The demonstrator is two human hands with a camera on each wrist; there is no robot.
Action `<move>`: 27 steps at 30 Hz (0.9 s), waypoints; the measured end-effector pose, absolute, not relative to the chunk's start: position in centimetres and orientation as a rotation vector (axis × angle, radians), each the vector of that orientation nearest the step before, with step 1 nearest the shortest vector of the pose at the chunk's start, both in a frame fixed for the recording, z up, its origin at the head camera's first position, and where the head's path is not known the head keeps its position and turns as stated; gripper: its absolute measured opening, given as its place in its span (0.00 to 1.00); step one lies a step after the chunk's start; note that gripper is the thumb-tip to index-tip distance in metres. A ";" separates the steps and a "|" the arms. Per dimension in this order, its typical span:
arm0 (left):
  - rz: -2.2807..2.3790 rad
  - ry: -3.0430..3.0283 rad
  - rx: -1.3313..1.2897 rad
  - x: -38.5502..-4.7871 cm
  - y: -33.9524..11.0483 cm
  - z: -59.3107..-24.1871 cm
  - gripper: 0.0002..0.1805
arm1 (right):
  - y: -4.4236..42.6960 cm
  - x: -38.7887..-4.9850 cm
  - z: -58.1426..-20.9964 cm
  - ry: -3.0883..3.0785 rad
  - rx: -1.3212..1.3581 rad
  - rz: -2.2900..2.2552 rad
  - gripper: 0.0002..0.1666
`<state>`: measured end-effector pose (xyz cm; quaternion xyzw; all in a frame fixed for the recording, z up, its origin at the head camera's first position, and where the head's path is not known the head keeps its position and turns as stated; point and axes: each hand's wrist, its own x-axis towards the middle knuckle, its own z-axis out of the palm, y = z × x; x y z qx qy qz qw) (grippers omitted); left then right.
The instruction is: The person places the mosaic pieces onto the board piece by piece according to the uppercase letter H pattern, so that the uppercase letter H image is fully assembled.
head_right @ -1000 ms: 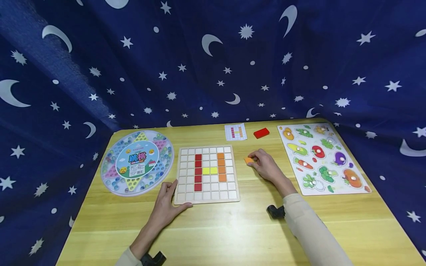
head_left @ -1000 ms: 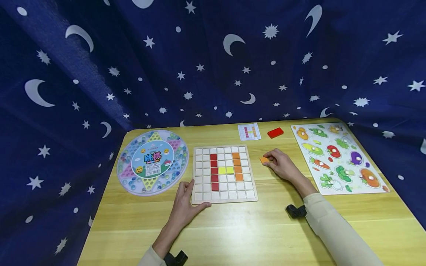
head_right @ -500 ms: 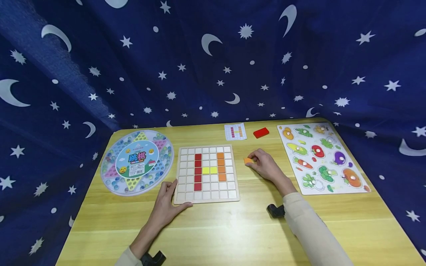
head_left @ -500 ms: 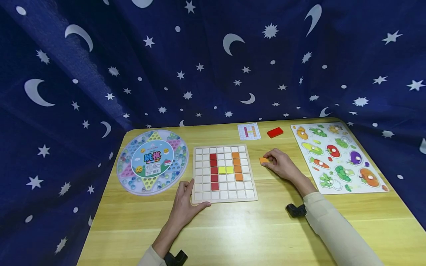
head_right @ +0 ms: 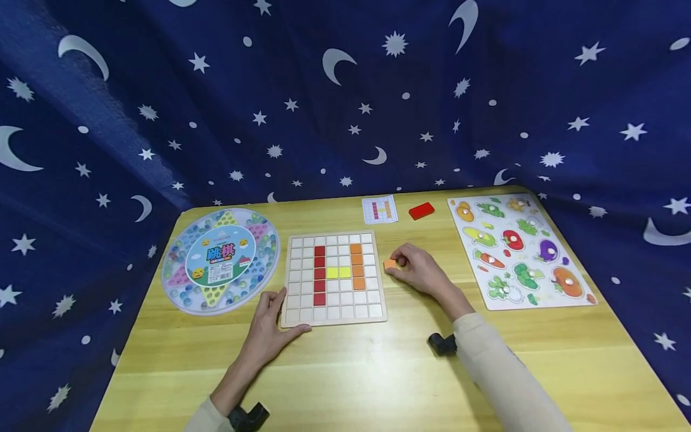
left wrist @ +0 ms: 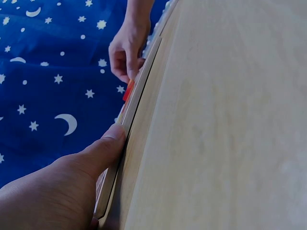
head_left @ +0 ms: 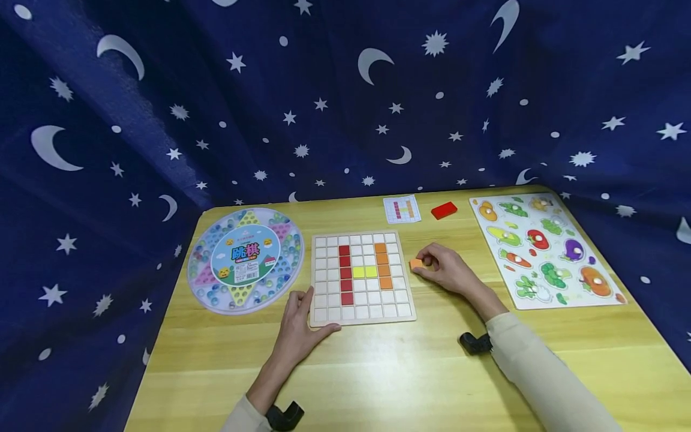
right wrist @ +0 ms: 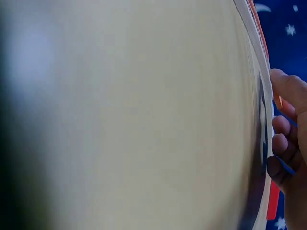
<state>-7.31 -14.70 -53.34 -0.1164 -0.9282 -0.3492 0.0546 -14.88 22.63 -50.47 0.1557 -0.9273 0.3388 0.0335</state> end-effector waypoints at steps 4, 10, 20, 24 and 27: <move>-1.065 -2.820 -0.348 -7.3 -14.7 -53.4 0.60 | 20.9 -14.1 -50.1 -2.862 0.584 1.094 0.15; -1.062 -2.821 -0.346 -7.3 -14.7 -53.4 0.59 | 18.6 -12.9 -49.9 -2.852 0.782 1.121 0.15; -1.063 -2.826 -0.341 -7.4 -14.7 -53.4 0.59 | 17.0 -12.3 -50.2 -2.879 0.882 1.024 0.18; -1.065 -2.825 -0.342 -7.4 -14.7 -53.4 0.59 | 17.0 -12.3 -50.2 -2.876 0.896 1.009 0.18; -1.063 -2.826 -0.339 -7.4 -14.7 -53.4 0.59 | 17.0 -12.3 -50.2 -2.879 0.909 0.998 0.19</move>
